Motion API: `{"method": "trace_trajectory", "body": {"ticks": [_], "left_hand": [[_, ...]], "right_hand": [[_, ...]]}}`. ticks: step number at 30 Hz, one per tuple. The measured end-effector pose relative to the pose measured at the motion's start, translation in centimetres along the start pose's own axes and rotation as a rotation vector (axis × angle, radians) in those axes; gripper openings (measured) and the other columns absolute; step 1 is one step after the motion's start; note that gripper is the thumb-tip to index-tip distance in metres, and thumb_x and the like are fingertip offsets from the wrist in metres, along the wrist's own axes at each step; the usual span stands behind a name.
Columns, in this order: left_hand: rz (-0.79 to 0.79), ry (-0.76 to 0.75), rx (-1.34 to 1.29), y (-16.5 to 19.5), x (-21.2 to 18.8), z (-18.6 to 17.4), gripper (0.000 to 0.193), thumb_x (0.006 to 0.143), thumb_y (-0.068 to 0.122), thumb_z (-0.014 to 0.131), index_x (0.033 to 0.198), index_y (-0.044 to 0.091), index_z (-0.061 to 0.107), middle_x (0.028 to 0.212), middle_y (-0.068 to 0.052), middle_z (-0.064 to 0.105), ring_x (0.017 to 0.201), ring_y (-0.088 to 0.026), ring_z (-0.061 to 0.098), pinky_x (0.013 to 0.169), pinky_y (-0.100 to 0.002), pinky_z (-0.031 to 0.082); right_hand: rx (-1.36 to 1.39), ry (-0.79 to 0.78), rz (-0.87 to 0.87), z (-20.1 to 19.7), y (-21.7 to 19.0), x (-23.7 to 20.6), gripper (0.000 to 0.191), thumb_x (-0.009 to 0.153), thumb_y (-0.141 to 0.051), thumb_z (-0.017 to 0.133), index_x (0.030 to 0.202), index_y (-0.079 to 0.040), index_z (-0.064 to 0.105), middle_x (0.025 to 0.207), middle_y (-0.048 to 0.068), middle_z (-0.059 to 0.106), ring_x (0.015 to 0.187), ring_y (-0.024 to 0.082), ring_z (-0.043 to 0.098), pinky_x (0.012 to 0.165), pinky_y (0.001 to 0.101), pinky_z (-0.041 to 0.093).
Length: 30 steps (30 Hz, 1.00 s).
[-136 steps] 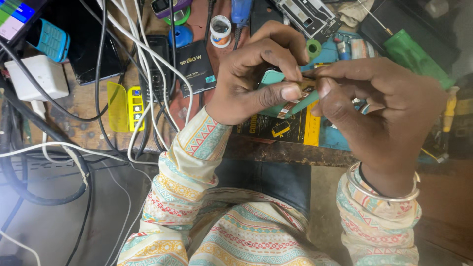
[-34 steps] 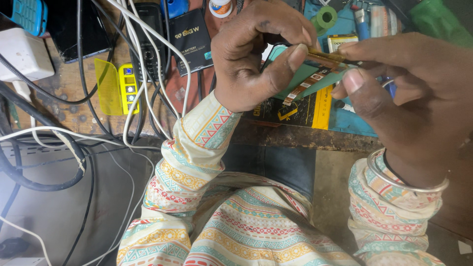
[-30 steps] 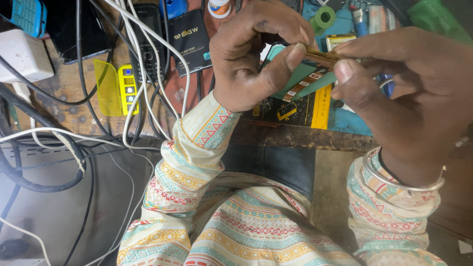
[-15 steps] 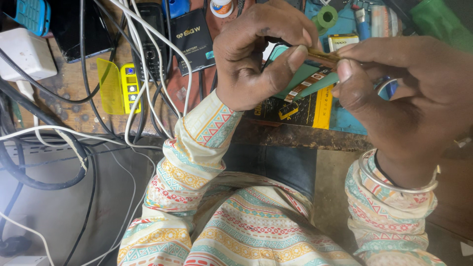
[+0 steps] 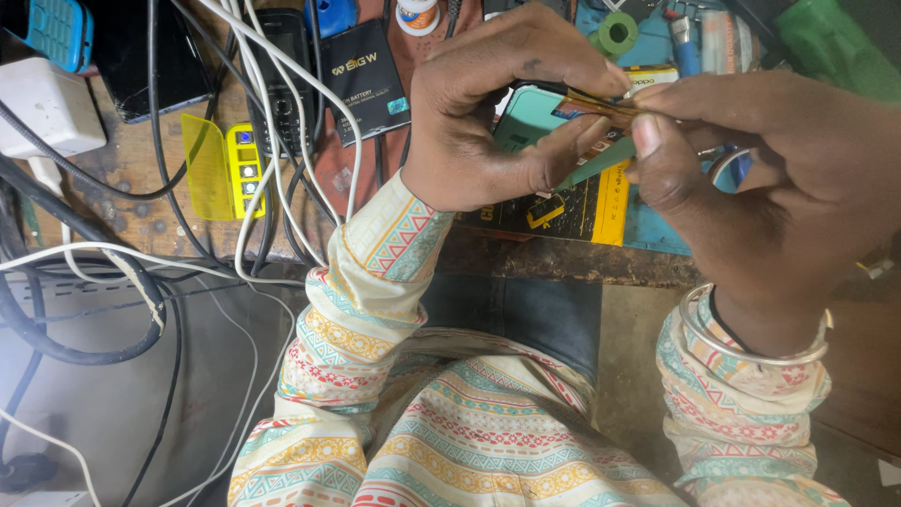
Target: The person works at a cluttered repair bench on a disassembled smartphone. They handle the phone body, remove the old battery, peel a strip of adhesive tape from a roll, cut it with pliers, and press the tape onto a replacement screen panel.
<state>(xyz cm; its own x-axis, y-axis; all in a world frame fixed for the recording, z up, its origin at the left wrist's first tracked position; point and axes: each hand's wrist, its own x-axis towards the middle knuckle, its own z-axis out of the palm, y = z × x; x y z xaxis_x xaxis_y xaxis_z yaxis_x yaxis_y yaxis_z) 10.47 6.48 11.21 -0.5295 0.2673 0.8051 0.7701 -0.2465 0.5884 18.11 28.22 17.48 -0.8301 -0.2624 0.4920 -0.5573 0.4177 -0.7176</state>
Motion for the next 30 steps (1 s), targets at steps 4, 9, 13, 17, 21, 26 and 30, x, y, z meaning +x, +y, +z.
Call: {"method": "trace_trajectory", "body": {"ticks": [4, 9, 13, 17, 21, 26, 30], "left_hand": [[0.024, 0.029, -0.008, -0.15, -0.08, 0.02, 0.024, 0.091, -0.004, 0.079, 0.113, 0.002, 0.071, 0.112, -0.008, 0.072, 0.100, -0.019, 0.069, 0.090, -0.030, 0.057], [0.040, 0.028, -0.002, -0.40, -0.24, -0.02, 0.026, 0.090, -0.005, 0.079, 0.114, 0.002, 0.070, 0.112, -0.008, 0.072, 0.102, -0.019, 0.069, 0.092, -0.031, 0.056], [0.049, 0.013, 0.000, -0.39, -0.23, -0.13, 0.028, 0.090, -0.005, 0.080, 0.115, 0.002, 0.070, 0.113, -0.008, 0.072, 0.102, -0.019, 0.068, 0.093, -0.030, 0.056], [0.044, -0.016, -0.003, -0.20, -0.14, -0.28, 0.029, 0.091, -0.004, 0.081, 0.117, 0.003, 0.070, 0.114, -0.008, 0.073, 0.103, -0.018, 0.068, 0.093, -0.030, 0.055], [0.040, -0.087, -0.027, -0.01, 0.02, -0.72, 0.031, 0.092, -0.004, 0.080, 0.121, 0.003, 0.069, 0.117, -0.008, 0.072, 0.104, -0.017, 0.067, 0.093, -0.029, 0.055], [0.040, -0.132, -0.035, -0.03, 0.15, -0.77, 0.029, 0.099, -0.009, 0.080, 0.123, 0.004, 0.070, 0.115, -0.007, 0.072, 0.107, -0.016, 0.069, 0.094, -0.027, 0.057], [0.045, -0.123, -0.017, 0.04, 0.10, -0.77, 0.029, 0.097, -0.009, 0.079, 0.120, 0.006, 0.072, 0.113, -0.007, 0.069, 0.104, -0.016, 0.068, 0.091, -0.026, 0.056]], "right_hand": [[-0.061, 0.009, -0.016, 0.12, 0.19, -0.15, 0.014, 0.109, -0.003, 0.075, 0.116, 0.007, 0.068, 0.100, 0.012, 0.072, 0.085, 0.011, 0.068, 0.077, 0.0202, 0.054], [-0.080, 0.034, -0.020, 0.22, 0.42, 0.04, 0.015, 0.105, -0.004, 0.076, 0.115, 0.005, 0.069, 0.095, 0.012, 0.071, 0.075, 0.010, 0.062, 0.065, 0.0196, 0.044], [-0.031, 0.028, 0.008, 0.24, 0.47, -0.08, 0.017, 0.105, -0.005, 0.075, 0.118, 0.004, 0.068, 0.097, 0.010, 0.071, 0.079, 0.009, 0.065, 0.068, 0.0189, 0.047], [-0.035, 0.011, -0.007, 0.20, 0.66, -0.02, 0.016, 0.106, -0.003, 0.075, 0.117, 0.005, 0.068, 0.099, 0.011, 0.071, 0.081, 0.011, 0.067, 0.069, 0.0191, 0.047], [-0.055, -0.030, -0.123, 0.04, 0.85, 0.30, 0.017, 0.106, -0.001, 0.075, 0.119, 0.007, 0.066, 0.105, 0.013, 0.070, 0.086, 0.012, 0.070, 0.072, 0.0197, 0.051], [-0.204, -0.006, -0.149, -0.08, 0.61, -0.15, 0.017, 0.100, 0.004, 0.075, 0.113, 0.012, 0.066, 0.103, 0.020, 0.070, 0.081, 0.018, 0.066, 0.062, 0.0220, 0.043], [0.005, 0.020, 0.016, 0.15, 0.29, -0.62, 0.023, 0.111, -0.008, 0.071, 0.127, 0.008, 0.070, 0.105, 0.014, 0.069, 0.082, 0.014, 0.063, 0.072, 0.0205, 0.047]]}}
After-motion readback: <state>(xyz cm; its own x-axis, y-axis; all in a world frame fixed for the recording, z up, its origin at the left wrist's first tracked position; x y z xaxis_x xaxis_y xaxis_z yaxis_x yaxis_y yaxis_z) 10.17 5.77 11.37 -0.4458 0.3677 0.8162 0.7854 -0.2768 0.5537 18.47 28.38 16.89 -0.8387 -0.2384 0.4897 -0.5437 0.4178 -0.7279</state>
